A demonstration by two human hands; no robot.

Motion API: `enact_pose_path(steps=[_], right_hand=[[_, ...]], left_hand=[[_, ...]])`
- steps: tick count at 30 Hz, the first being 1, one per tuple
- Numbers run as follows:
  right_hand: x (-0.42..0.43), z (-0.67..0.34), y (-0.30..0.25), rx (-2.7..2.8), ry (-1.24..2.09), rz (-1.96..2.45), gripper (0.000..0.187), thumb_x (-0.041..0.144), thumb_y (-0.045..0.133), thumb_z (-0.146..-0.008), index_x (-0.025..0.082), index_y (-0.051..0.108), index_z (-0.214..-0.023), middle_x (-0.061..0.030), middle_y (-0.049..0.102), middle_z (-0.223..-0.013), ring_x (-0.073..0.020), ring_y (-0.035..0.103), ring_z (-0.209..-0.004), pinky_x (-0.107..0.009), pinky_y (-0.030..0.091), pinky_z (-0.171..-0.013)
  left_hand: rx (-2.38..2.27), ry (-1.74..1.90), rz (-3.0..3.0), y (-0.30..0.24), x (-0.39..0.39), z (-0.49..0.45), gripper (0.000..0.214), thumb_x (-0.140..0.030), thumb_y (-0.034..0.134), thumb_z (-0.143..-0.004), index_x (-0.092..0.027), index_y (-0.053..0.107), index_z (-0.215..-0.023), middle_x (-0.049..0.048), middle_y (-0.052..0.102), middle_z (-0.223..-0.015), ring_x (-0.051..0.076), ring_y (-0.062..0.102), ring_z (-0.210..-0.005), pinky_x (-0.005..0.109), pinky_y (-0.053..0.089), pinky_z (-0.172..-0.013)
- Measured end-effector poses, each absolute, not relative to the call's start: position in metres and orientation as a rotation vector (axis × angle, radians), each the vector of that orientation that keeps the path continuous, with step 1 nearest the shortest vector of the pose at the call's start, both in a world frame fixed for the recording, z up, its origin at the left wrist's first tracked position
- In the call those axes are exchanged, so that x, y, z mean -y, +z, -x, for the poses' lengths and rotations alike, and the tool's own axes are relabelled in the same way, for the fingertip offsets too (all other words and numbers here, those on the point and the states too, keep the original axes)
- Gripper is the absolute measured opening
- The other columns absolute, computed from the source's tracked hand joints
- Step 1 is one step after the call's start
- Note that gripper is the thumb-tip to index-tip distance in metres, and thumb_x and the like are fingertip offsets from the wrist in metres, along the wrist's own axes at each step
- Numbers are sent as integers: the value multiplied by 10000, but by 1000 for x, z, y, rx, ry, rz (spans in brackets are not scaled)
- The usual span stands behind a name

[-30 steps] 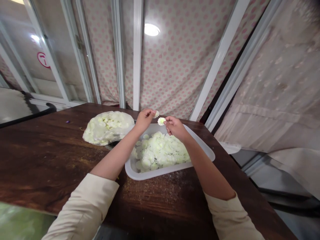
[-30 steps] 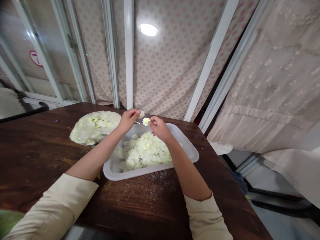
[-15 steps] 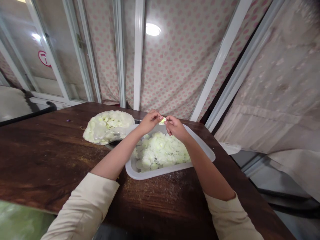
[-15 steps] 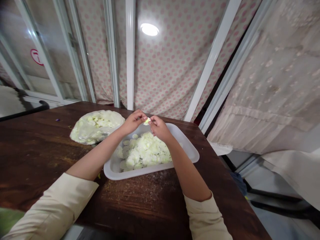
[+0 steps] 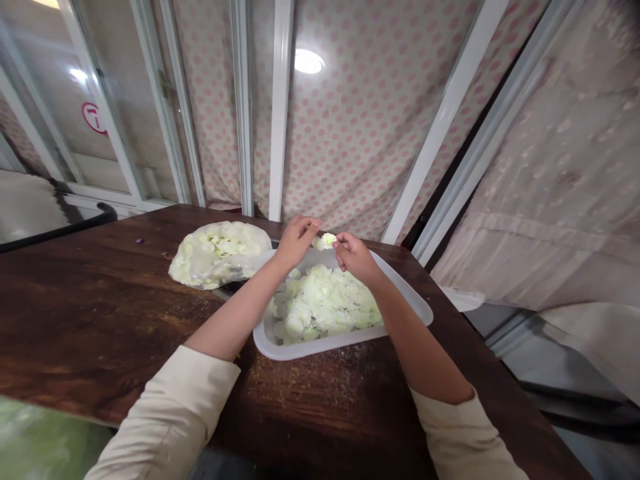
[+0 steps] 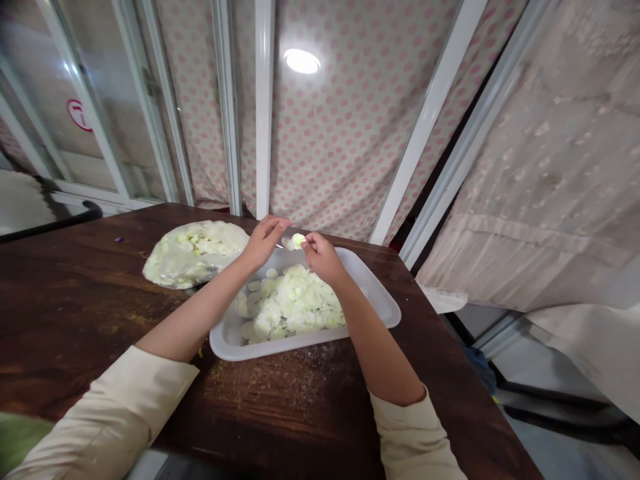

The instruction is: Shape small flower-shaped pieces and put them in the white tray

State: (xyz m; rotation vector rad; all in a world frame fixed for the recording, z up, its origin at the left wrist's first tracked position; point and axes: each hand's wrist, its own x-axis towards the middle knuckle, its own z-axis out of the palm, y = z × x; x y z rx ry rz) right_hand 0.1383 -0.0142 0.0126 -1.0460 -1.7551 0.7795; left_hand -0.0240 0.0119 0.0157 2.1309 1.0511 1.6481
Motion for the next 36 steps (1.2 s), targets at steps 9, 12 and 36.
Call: enact_pose_path(steps=[9, 12, 36], right_hand=[[16, -138, 12, 1840, 811, 918, 176, 371, 466, -838, 208, 405, -812, 93, 396, -467, -73, 368, -376, -196, 308, -395], [18, -137, 11, 1888, 814, 851, 197, 391, 447, -854, 209, 390, -805, 94, 385, -457, -75, 359, -375, -203, 299, -403], [19, -137, 14, 1892, 737, 915, 197, 377, 441, -858, 206, 399, -771, 92, 386, -449, -78, 363, -373, -209, 317, -408]], left_hand=[[-897, 1570, -2437, 19, -11, 21, 268, -347, 494, -842, -165, 572, -662, 19, 552, -707, 137, 495, -729, 278, 383, -750], [-931, 1620, -2474, 20, -10, 21, 314, -326, 453, -865, -162, 521, -606, 15, 528, -678, 129, 482, -699, 274, 372, -725], [-938, 1532, -2337, 18, -14, 21, 266, -295, 462, -848, -177, 422, -613, 0, 452, -649, 126, 434, -662, 265, 354, -650]])
